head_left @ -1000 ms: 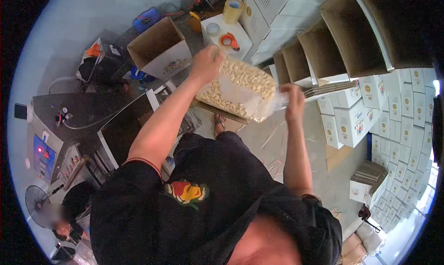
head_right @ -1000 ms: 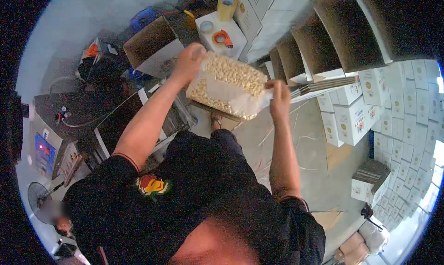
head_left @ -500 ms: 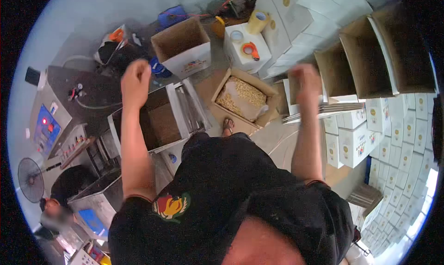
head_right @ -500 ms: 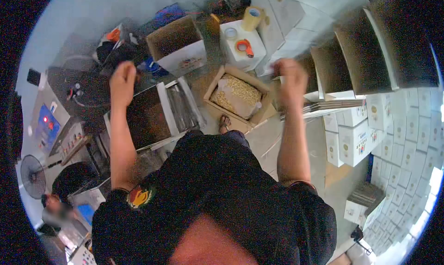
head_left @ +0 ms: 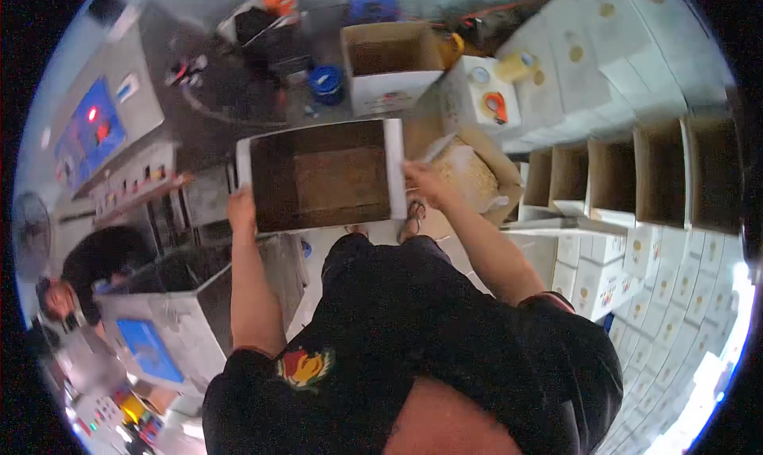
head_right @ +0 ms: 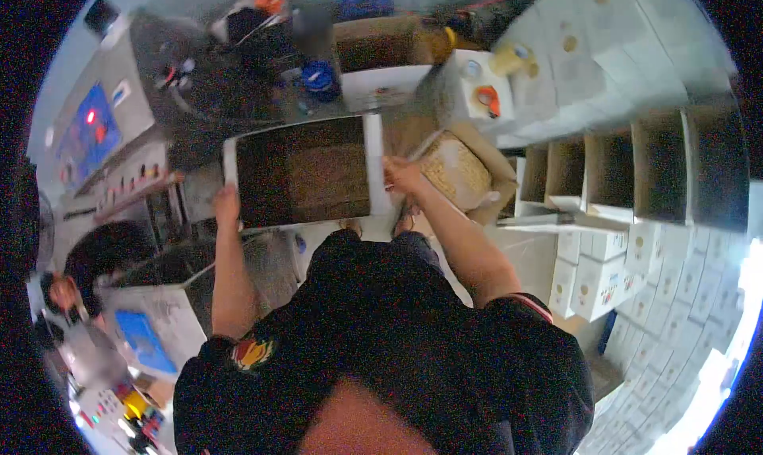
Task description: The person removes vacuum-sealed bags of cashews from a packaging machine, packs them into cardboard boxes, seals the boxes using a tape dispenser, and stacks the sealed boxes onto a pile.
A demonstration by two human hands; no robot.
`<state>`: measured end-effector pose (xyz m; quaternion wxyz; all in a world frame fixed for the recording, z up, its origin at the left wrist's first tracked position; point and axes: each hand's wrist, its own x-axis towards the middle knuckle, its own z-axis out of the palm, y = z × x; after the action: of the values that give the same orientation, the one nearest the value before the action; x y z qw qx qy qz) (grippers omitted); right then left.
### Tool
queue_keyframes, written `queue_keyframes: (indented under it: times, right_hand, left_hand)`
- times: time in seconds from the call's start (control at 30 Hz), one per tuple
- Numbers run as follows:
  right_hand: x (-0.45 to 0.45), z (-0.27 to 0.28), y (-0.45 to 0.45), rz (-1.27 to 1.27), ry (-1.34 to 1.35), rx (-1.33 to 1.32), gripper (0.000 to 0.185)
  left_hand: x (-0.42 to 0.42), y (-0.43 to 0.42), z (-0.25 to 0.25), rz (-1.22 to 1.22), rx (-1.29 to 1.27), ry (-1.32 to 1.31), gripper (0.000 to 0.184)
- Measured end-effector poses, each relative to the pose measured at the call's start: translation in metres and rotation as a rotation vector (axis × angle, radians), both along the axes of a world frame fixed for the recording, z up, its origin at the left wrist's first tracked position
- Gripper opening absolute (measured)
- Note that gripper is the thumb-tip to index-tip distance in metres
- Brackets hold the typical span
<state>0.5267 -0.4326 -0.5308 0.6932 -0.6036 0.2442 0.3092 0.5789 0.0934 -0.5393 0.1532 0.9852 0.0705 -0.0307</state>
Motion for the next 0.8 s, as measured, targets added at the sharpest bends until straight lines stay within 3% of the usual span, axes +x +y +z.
queue_keyframes:
  times: [0.03, 0.07, 0.13, 0.17, 0.2, 0.23, 0.27, 0.3, 0.33, 0.37, 0.4, 0.5, 0.53, 0.57, 0.63, 0.7, 0.73, 0.8]
  right_hand:
    - [0.006, -0.009, 0.002, 0.013, 0.014, 0.048, 0.046]
    - [0.007, 0.003, 0.008, 0.111, -0.138, -0.151, 0.053]
    - [0.004, 0.036, 0.018, 0.21, -0.36, -0.438, 0.065]
    - [0.001, 0.046, 0.022, 0.213, -0.416, -0.535, 0.069]
    - [-0.005, 0.055, 0.025, 0.185, -0.373, -0.577, 0.067]
    - [-0.01, 0.064, 0.027, 0.155, -0.329, -0.616, 0.065]
    - [-0.015, 0.093, 0.03, 0.18, -0.31, -0.702, 0.062]
    - [-0.023, 0.122, 0.031, 0.212, -0.304, -0.785, 0.058]
    - [-0.034, 0.139, 0.028, 0.255, -0.316, -0.861, 0.055]
    - [-0.044, 0.025, -0.029, 0.088, -0.372, -0.589, 0.053]
    - [-0.056, 0.013, -0.042, 0.078, -0.429, -0.487, 0.049]
    - [-0.1, 0.029, -0.055, -0.043, -0.452, -0.193, 0.039]
    - [-0.115, 0.028, -0.067, -0.068, -0.448, -0.129, 0.037]
    - [-0.123, -0.001, -0.093, -0.214, -0.355, -0.036, 0.037]
    - [-0.162, 0.073, -0.094, 0.086, -0.506, -0.28, 0.034]
    - [-0.159, 0.053, -0.093, -0.167, -0.264, 0.268, 0.035]
    - [-0.17, 0.089, -0.079, -0.28, -0.165, 0.248, 0.041]
    - [-0.177, 0.056, -0.102, -0.226, -0.239, 0.346, 0.047]
  left_hand:
    - [0.005, -0.002, 0.004, -0.026, 0.19, 0.145, 0.031]
    - [-0.003, -0.014, 0.019, -0.057, 0.05, -0.114, 0.025]
    - [0.001, -0.032, 0.045, 0.214, -0.433, 0.11, 0.041]
    - [-0.007, -0.035, 0.041, 0.196, -0.293, -0.004, 0.053]
    - [-0.014, -0.049, 0.073, 0.201, -0.296, 0.091, 0.058]
    - [-0.025, -0.041, 0.036, 0.191, -0.291, 0.016, 0.058]
    - [-0.042, -0.056, 0.064, 0.153, -0.278, 0.096, 0.061]
    - [-0.06, -0.059, 0.045, 0.07, -0.334, 0.047, 0.063]
    - [-0.079, -0.073, 0.064, 0.081, -0.254, 0.205, 0.062]
    - [-0.103, -0.091, 0.089, 0.168, -0.399, 0.313, 0.06]
    - [-0.127, -0.101, 0.085, 0.16, -0.391, 0.228, 0.056]
    - [-0.194, -0.131, 0.082, 0.126, -0.485, 0.183, 0.05]
    - [-0.222, -0.15, 0.148, 0.228, -0.498, 0.098, 0.053]
    - [-0.241, -0.161, 0.156, 0.198, -0.499, 0.124, 0.056]
    - [-0.275, -0.191, 0.159, 0.243, -0.507, 0.107, 0.059]
    - [-0.289, -0.192, 0.163, 0.269, -0.484, 0.014, 0.062]
    - [-0.302, -0.202, 0.168, 0.296, -0.494, -0.011, 0.063]
    - [-0.32, -0.211, 0.178, 0.333, -0.512, -0.069, 0.065]
